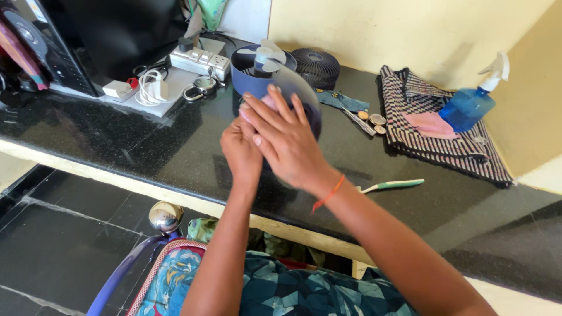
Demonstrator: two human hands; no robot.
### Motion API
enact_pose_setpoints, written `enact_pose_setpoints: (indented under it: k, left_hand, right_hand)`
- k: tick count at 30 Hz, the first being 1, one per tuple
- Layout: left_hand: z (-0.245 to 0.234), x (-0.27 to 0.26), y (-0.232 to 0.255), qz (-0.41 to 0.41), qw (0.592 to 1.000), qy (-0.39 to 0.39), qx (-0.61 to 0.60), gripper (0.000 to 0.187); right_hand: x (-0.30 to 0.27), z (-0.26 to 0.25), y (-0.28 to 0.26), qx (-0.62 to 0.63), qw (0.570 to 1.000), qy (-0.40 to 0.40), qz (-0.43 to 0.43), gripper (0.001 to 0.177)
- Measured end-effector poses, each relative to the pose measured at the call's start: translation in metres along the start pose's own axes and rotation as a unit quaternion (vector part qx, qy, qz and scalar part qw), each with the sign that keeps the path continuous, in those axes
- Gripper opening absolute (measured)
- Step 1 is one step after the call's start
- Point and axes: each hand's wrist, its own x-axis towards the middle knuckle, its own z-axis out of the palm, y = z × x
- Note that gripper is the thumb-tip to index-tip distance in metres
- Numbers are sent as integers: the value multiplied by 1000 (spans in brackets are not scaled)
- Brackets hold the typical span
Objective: The person wipes the exterior and interior surfaces of a disassembled blue portable fan using a pink cloth. They clean the front grille, the base, and the back cover, turning each part over to reach all sides.
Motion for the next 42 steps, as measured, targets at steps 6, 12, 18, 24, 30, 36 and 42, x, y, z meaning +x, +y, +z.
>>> enact_pose_setpoints:
  k: [6, 12, 18, 24, 30, 36, 42]
  left_hand:
    - [11, -12, 1, -60, 998, 0, -9, 52]
    - [7, -5, -19, -139, 975, 30, -172, 50]
    - [-17, 15, -15, -202, 908, 77, -360, 47]
    - [-18, 19, -22, -192, 903, 108, -369, 53]
    - [-16, 8, -14, -230, 924, 68, -299, 56]
    - [-14, 14, -17, -194, 891, 89, -400, 51]
    - [-22, 15, -21, -202, 890, 120, -391, 59]
  right_hand:
    - [23, 10, 52, 73, 972, 104, 196, 31]
    - [-20, 21, -15, -22, 994, 102, 36, 42]
    - [-57, -2, 24, 112, 989, 13, -98, 25]
    - [-45, -9, 44, 120, 955, 190, 196, 43]
    - [-2, 33, -29, -59, 997, -56, -13, 47]
    - [36, 37, -7, -111, 991, 12, 70, 47]
    - [25, 50, 33, -2, 973, 142, 182, 42]
